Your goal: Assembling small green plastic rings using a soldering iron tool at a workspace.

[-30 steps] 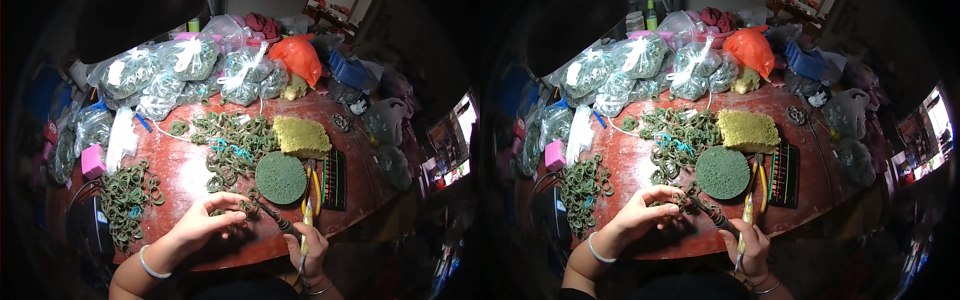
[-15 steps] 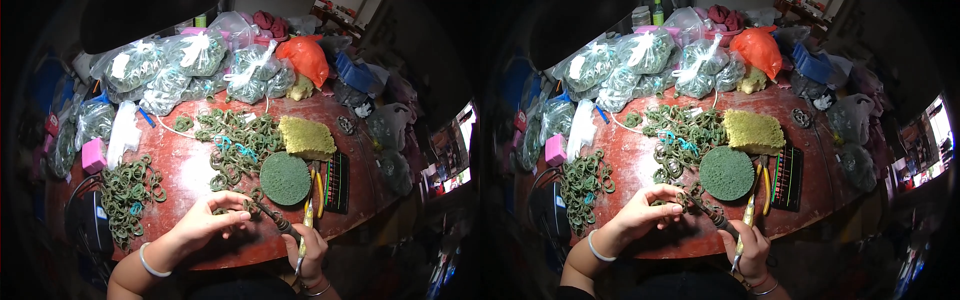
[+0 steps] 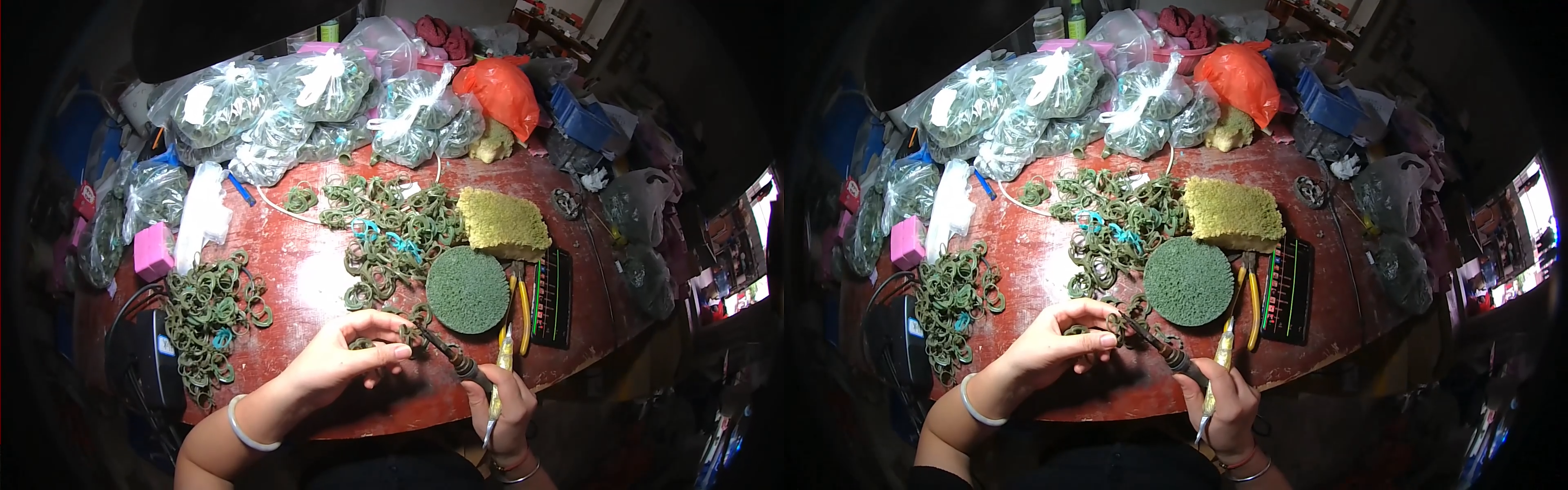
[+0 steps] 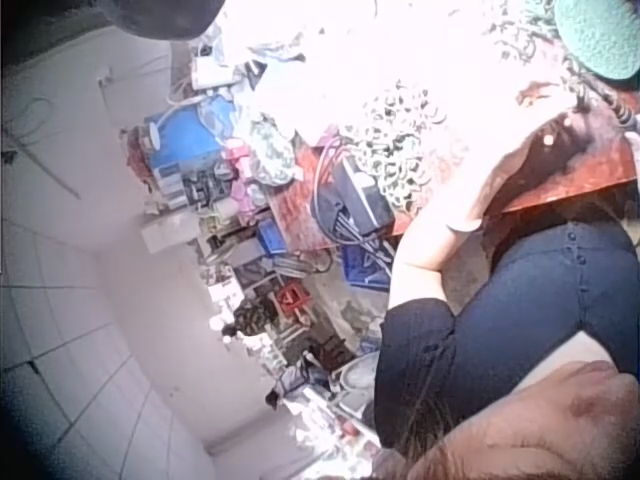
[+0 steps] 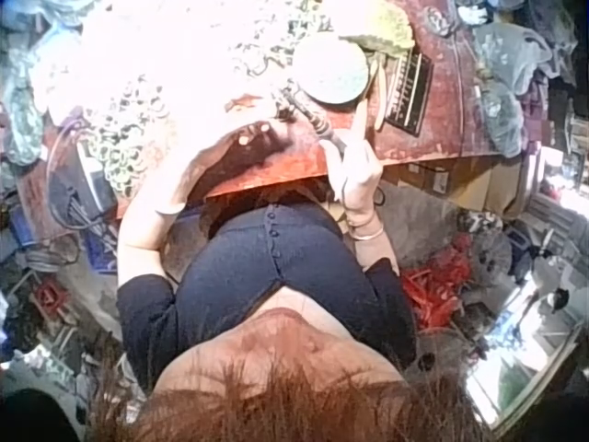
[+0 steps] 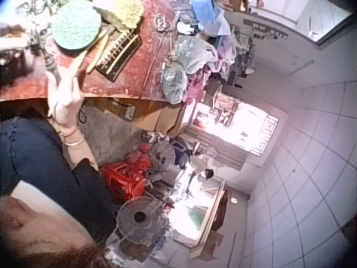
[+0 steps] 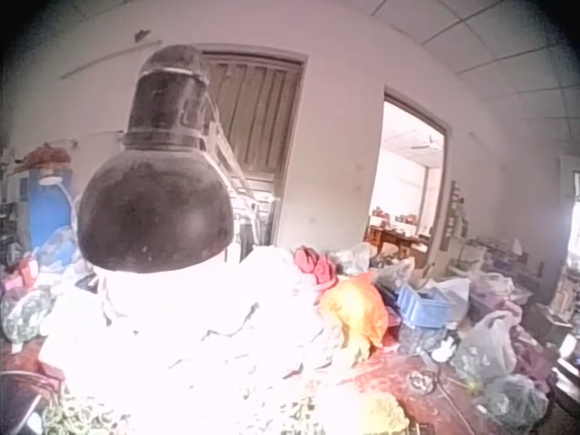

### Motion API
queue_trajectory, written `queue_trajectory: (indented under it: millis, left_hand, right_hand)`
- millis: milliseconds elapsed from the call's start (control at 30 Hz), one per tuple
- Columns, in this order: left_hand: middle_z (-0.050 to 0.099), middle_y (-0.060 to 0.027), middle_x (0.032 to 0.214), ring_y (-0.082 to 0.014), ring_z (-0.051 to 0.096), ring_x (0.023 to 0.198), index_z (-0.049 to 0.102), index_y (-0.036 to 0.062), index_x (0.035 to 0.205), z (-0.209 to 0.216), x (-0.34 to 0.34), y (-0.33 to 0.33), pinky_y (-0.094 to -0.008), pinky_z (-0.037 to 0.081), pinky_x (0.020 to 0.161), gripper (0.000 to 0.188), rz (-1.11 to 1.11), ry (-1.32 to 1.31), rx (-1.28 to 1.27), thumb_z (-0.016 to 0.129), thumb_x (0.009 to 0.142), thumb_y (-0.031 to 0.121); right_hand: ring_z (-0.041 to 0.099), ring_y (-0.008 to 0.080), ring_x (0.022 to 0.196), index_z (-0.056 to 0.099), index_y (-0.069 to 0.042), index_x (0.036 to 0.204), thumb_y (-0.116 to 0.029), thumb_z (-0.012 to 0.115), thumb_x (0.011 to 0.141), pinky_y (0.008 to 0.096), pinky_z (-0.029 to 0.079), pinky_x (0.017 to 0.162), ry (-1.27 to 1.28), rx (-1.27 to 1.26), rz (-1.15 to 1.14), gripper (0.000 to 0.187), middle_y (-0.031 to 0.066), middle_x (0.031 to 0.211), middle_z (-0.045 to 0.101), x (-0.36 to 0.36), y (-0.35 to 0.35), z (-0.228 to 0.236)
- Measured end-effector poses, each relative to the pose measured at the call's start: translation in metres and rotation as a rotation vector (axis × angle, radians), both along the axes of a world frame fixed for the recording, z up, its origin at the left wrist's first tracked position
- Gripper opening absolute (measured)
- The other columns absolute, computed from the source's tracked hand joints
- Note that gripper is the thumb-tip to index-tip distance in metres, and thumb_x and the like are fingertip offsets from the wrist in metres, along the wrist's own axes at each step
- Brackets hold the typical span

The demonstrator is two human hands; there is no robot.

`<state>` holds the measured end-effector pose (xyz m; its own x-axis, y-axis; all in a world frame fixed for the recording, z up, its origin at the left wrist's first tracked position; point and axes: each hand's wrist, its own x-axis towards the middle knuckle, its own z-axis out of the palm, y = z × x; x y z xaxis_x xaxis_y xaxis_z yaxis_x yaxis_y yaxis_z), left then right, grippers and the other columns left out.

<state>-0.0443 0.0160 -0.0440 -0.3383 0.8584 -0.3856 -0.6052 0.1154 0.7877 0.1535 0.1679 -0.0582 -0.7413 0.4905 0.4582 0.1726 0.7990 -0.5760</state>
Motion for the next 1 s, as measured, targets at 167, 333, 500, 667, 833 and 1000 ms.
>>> queue_trajectory:
  millis: [167,333,500,667,833,1000]
  left_hand:
    - [0.066,-0.0043,0.093,-0.0103,0.062,0.076,0.056,0.0027,0.118,0.001,0.000,0.000,-0.0191,0.045,0.052,0.037,0.005,-0.008,-0.006,0.071,0.086,0.011]
    - [0.066,-0.0046,0.093,-0.0102,0.062,0.076,0.056,0.0026,0.118,-0.001,0.000,0.002,-0.0190,0.045,0.052,0.036,-0.012,0.000,-0.004,0.071,0.086,0.011]
    - [0.066,-0.0044,0.091,-0.0092,0.062,0.074,0.058,0.0033,0.117,0.000,0.002,0.001,-0.0188,0.044,0.052,0.035,0.005,0.059,-0.032,0.071,0.085,0.011]
    - [0.066,-0.0035,0.090,-0.0086,0.061,0.073,0.058,0.0040,0.117,-0.001,0.000,0.002,-0.0189,0.043,0.052,0.036,0.000,0.050,-0.025,0.072,0.084,0.012]
    - [0.065,-0.0032,0.090,-0.0070,0.059,0.069,0.061,0.0029,0.114,0.006,0.001,0.003,-0.0173,0.041,0.050,0.034,0.034,0.051,-0.068,0.071,0.083,0.008]
    - [0.064,-0.0028,0.089,-0.0070,0.058,0.069,0.060,0.0022,0.114,0.005,0.002,0.003,-0.0173,0.041,0.049,0.034,0.051,0.034,-0.043,0.071,0.083,0.008]
  right_hand:
    - [0.061,0.0294,0.061,0.063,-0.004,0.095,-0.015,0.076,0.078,0.0357,0.049,0.053,-0.031,-0.005,-0.001,0.024,0.0091,0.075,0.064,0.001,-0.001,0.000]
    - [0.063,0.0299,0.069,0.061,0.002,0.097,-0.009,0.073,0.080,0.0351,0.050,0.064,-0.012,-0.058,-0.008,0.024,0.0161,0.079,0.063,0.001,0.003,0.003]
    - [0.063,0.0372,0.075,0.060,0.001,0.106,-0.004,0.070,0.082,0.0399,0.051,0.064,0.064,0.229,-0.255,0.027,0.0190,0.086,0.064,-0.019,0.044,0.016]
    - [0.062,0.0387,0.076,0.059,0.003,0.106,-0.004,0.069,0.083,0.0398,0.051,0.065,-0.085,0.252,-0.297,0.026,0.0203,0.085,0.063,-0.021,0.065,0.020]
    - [0.064,0.0328,0.071,0.062,-0.001,0.101,-0.009,0.074,0.080,0.0375,0.051,0.064,0.032,0.025,-0.054,0.025,0.0149,0.082,0.065,0.000,0.025,0.022]
    - [0.065,0.0282,0.070,0.061,0.001,0.094,-0.012,0.075,0.081,0.0336,0.051,0.064,-0.048,-0.100,0.038,0.024,0.0141,0.080,0.065,0.008,0.005,0.007]
